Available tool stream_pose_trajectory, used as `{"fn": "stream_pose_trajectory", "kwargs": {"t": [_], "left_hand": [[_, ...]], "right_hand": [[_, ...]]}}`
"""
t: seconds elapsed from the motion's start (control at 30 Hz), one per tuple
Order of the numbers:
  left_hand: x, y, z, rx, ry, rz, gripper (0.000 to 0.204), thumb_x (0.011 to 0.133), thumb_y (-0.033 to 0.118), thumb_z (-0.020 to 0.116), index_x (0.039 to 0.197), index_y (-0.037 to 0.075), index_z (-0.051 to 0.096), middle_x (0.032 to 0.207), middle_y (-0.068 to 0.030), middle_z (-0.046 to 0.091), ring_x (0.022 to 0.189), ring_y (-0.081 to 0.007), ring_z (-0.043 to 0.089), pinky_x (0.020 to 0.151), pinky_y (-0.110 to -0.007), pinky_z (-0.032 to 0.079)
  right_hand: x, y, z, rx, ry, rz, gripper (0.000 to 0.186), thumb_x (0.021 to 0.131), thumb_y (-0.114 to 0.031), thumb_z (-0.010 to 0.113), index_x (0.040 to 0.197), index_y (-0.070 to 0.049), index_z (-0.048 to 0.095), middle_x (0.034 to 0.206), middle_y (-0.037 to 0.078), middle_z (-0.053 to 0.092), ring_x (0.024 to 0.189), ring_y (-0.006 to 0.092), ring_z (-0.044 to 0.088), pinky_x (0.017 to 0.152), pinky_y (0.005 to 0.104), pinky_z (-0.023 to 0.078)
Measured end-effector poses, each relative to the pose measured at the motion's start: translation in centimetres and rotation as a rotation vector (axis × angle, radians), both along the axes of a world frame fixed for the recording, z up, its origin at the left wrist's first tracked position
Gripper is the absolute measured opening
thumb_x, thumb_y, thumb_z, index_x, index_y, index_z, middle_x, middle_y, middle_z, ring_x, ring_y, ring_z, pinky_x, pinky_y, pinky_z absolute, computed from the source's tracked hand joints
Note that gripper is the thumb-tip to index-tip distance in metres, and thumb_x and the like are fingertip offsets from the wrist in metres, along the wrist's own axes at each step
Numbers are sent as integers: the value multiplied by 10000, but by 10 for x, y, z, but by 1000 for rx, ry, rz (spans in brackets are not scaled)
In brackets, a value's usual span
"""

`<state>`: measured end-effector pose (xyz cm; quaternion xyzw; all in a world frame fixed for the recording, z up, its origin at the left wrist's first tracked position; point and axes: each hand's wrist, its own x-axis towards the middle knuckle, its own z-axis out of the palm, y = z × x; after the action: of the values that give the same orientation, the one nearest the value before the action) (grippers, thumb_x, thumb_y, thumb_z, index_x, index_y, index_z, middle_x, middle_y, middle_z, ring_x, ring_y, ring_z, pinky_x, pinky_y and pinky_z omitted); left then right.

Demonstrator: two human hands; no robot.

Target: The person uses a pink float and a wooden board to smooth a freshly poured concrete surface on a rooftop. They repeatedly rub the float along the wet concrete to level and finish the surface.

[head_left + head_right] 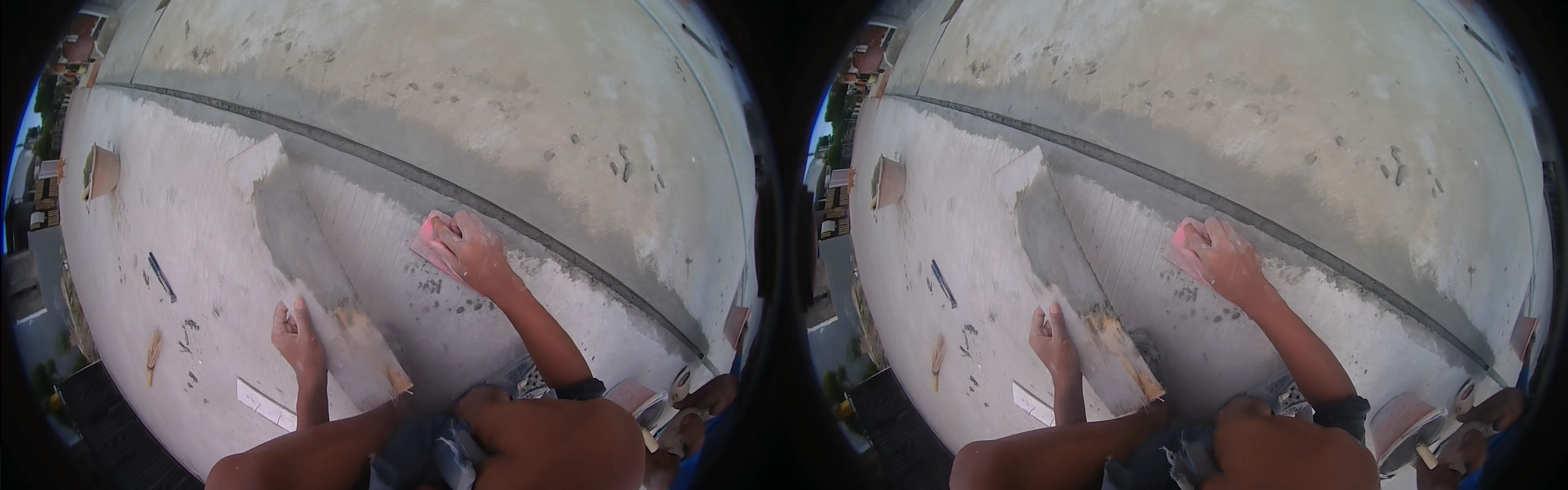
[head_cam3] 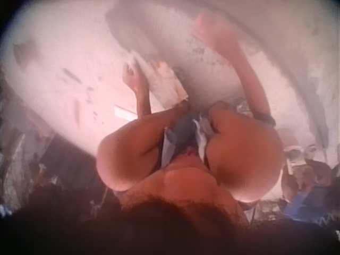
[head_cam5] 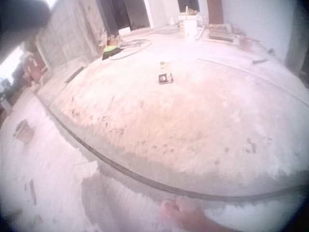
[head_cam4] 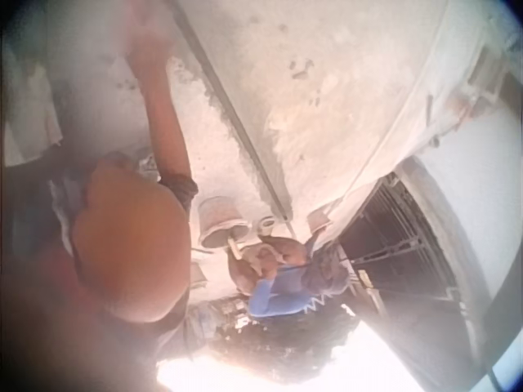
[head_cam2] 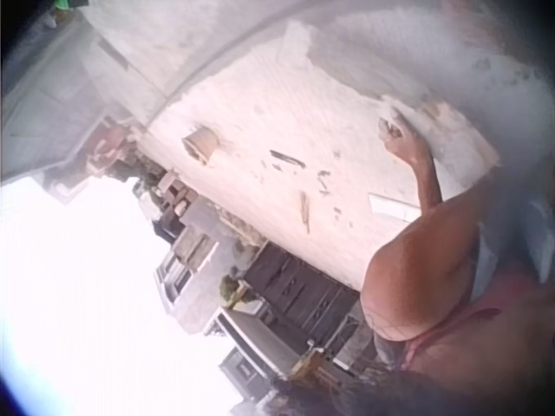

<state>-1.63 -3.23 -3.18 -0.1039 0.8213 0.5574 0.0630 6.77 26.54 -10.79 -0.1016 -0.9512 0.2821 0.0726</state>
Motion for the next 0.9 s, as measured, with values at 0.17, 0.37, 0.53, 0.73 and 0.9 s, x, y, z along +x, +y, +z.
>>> {"fn": "stream_pose_trajectory", "kwargs": {"t": [0.17, 0.37, 0.53, 0.73, 0.9], "left_hand": [[0, -10, -3, -82, -28, 16, 387, 1073, 235, 630, 1253, -106, 590, 866, -73, 737, 714, -50, 643, 646, -201, 483], [3, -9, 0, -9, -66, -32, 356, 1081, 253, 622, 1237, -68, 619, 1010, -109, 749, 828, -99, 692, 747, -230, 532], [4, -5, 3, -5, -71, -21, 340, 1079, 247, 626, 1223, -61, 628, 1007, -105, 749, 835, -99, 693, 754, -234, 534], [2, -9, 1, -32, -41, -19, 357, 1076, 224, 624, 1251, -86, 591, 876, -80, 739, 706, -59, 654, 634, -201, 488], [3, 6, 8, -28, -36, 26, 369, 1077, 227, 621, 1257, -93, 587, 878, -85, 741, 707, -63, 656, 633, -202, 486]], "right_hand": [[12, 9, 28, -160, -73, 58, 349, 965, -300, 721, 1258, -110, 726, 942, 89, 552, 859, 262, 614, 712, 410, 542], [-6, 32, 23, -18, -64, -81, 341, 973, -309, 715, 1250, -110, 730, 965, 101, 568, 863, 271, 623, 725, 407, 544], [20, 12, 19, -194, -161, 120, 357, 1012, -319, 661, 1266, -70, 696, 995, 115, 568, 891, 284, 635, 768, 424, 565], [-1, 31, 30, -178, -82, -90, 292, 979, -276, 715, 1184, -70, 741, 973, 121, 583, 868, 296, 629, 752, 437, 545], [13, 12, 16, -219, -137, 95, 332, 988, -278, 698, 1261, -88, 713, 972, 113, 565, 879, 285, 628, 751, 421, 545]]}}
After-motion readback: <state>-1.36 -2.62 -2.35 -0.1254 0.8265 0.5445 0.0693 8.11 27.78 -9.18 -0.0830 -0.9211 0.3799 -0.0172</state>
